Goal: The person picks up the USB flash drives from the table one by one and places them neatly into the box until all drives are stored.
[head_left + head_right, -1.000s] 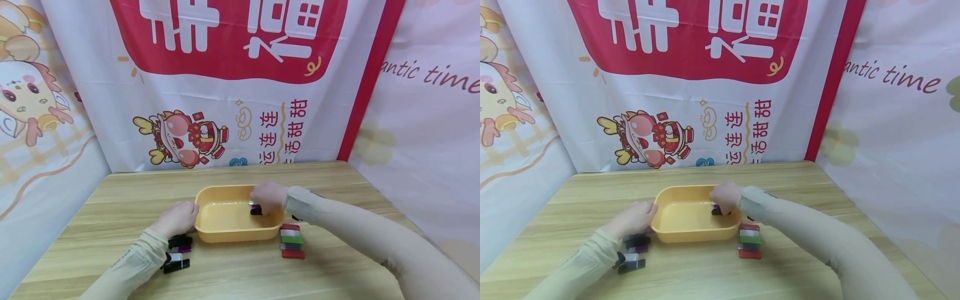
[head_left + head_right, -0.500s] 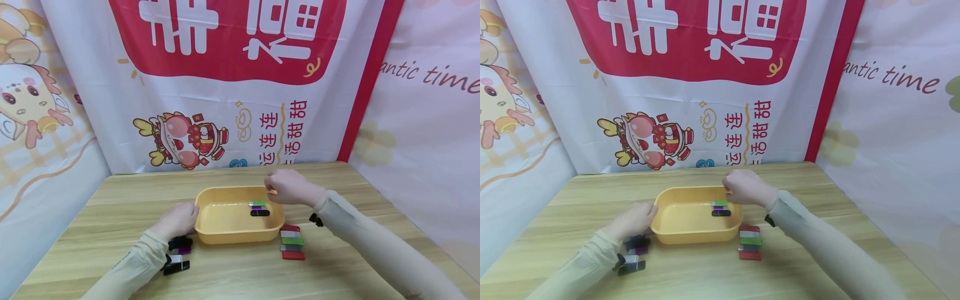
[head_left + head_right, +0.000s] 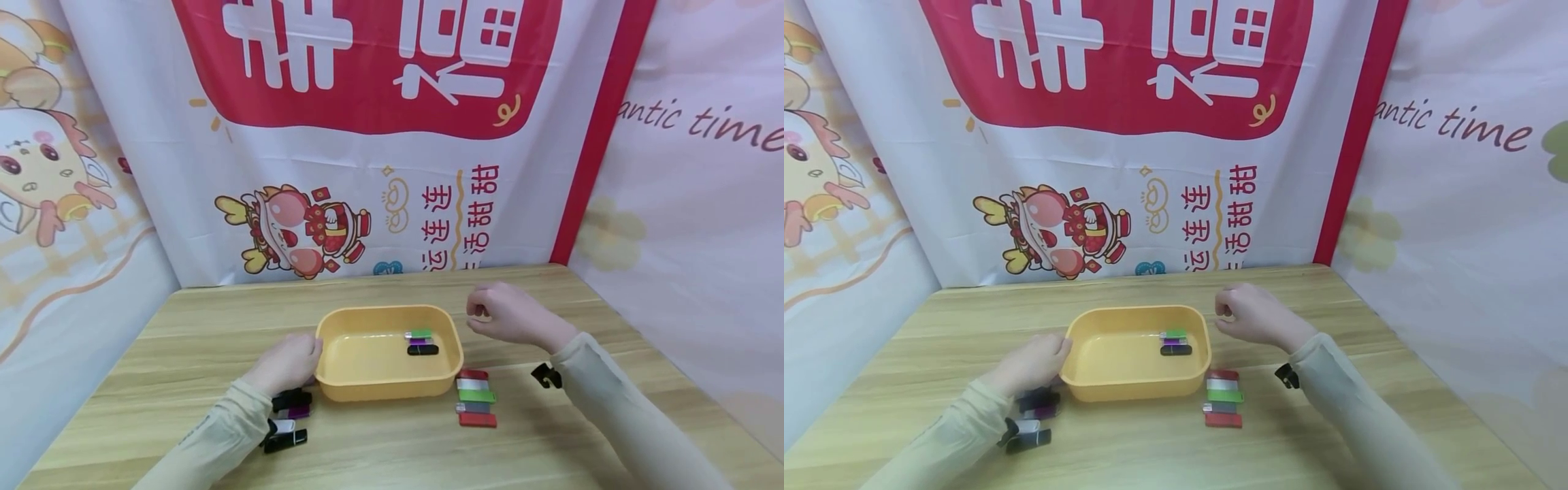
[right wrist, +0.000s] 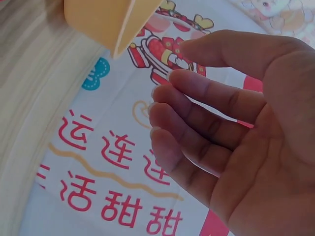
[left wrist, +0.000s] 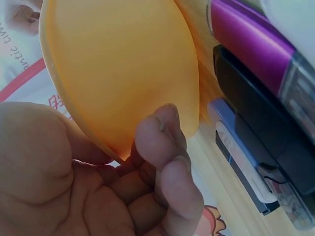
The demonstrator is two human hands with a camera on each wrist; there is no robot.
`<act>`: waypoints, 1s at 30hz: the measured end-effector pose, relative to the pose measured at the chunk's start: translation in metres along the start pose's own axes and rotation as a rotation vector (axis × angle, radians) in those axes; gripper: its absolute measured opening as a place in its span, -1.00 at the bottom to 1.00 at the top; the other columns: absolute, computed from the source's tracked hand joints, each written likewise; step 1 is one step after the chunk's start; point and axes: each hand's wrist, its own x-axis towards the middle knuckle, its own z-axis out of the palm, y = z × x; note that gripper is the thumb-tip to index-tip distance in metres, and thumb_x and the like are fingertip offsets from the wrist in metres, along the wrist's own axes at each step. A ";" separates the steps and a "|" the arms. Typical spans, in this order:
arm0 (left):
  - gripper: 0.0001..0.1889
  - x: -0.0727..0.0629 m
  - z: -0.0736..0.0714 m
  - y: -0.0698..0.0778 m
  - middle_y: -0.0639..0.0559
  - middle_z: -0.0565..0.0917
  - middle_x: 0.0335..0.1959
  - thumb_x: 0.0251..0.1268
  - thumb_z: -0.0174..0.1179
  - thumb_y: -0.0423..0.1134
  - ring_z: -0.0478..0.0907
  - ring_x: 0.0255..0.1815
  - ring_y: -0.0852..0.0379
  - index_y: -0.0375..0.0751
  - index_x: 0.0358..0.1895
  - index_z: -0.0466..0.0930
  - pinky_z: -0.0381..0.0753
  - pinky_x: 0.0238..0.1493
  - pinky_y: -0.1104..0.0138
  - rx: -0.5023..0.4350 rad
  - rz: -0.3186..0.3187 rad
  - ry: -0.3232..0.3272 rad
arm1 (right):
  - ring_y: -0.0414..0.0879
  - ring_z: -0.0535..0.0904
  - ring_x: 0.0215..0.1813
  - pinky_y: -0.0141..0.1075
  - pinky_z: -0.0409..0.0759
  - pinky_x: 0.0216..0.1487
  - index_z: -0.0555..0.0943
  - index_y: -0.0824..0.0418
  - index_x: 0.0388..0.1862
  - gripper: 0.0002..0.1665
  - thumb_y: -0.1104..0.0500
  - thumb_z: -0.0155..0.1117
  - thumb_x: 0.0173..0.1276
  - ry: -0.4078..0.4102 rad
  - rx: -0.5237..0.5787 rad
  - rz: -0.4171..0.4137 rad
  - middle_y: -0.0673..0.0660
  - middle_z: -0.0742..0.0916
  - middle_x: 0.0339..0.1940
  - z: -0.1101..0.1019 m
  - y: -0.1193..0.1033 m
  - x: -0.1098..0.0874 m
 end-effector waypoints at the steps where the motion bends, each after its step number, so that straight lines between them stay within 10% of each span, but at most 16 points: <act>1: -0.57 0.000 0.000 0.000 0.04 0.49 -0.66 0.60 -0.25 -0.18 0.44 -0.67 0.13 -0.13 -0.52 0.42 0.42 -0.55 0.26 -0.003 -0.001 -0.003 | -0.23 0.48 -0.38 -0.30 0.53 -0.35 0.64 0.03 -0.37 -0.91 0.16 0.42 0.23 -0.010 0.017 0.005 -0.14 0.59 -0.45 0.001 0.001 -0.002; 30: -0.60 -0.001 -0.002 0.004 0.02 0.48 -0.66 0.60 -0.25 -0.19 0.44 -0.68 0.12 -0.15 -0.49 0.42 0.42 -0.58 0.27 -0.012 0.000 -0.008 | -0.21 0.52 -0.42 -0.26 0.55 -0.32 0.72 0.07 -0.37 -0.91 0.17 0.50 0.16 -0.372 0.116 0.080 -0.15 0.63 -0.50 0.030 0.021 -0.010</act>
